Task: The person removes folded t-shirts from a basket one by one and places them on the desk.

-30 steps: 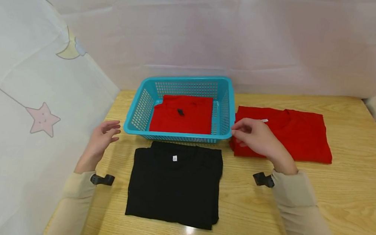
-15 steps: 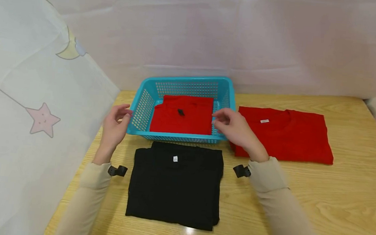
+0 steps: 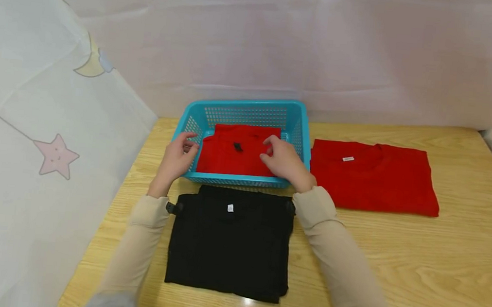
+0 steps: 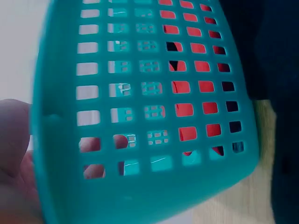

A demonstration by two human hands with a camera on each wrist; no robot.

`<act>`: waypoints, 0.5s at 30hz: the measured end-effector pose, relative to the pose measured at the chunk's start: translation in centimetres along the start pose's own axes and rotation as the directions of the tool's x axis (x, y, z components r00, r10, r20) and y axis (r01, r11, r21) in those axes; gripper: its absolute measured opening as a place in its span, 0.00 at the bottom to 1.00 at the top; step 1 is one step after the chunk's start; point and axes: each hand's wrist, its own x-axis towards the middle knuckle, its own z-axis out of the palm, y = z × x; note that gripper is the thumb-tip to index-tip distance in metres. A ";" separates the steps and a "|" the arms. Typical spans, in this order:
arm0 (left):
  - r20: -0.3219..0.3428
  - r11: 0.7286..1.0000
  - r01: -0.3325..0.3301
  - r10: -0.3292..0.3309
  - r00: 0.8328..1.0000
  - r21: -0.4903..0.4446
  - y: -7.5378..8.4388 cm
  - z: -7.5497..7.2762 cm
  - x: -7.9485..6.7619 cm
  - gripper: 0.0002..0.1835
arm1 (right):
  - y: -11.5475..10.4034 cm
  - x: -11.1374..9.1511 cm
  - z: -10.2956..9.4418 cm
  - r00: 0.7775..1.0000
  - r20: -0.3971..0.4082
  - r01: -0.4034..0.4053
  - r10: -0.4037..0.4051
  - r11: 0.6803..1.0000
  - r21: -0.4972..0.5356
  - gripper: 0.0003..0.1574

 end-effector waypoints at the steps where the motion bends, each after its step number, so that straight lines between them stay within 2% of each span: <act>1: 0.007 1.000 -0.004 0.004 1.000 0.023 0.1 0.2 0.2 0.20 | 0.0 0.3 0.2 1.000 0.003 -0.018 0.018 1.000 -0.012 0.29; 7: 0.047 0.990 -0.004 -0.003 0.999 0.138 0.7 1.1 1.6 0.22 | 0.2 1.6 1.1 0.994 0.025 -0.108 0.111 0.988 -0.106 0.35; 11: 0.086 0.974 0.052 -0.073 0.994 0.218 0.6 1.6 2.2 0.24 | 0.6 2.0 1.3 0.984 0.063 -0.153 0.164 0.976 -0.154 0.38; 13: 0.144 0.960 0.103 -0.144 0.979 0.259 0.5 1.8 2.3 0.27 | 0.7 2.1 1.3 0.974 0.104 -0.184 0.202 0.970 -0.159 0.42; 15: 0.212 0.939 0.162 -0.232 0.949 0.302 0.3 1.9 2.4 0.32 | 0.7 2.1 1.3 0.960 0.155 -0.210 0.232 0.967 -0.146 0.45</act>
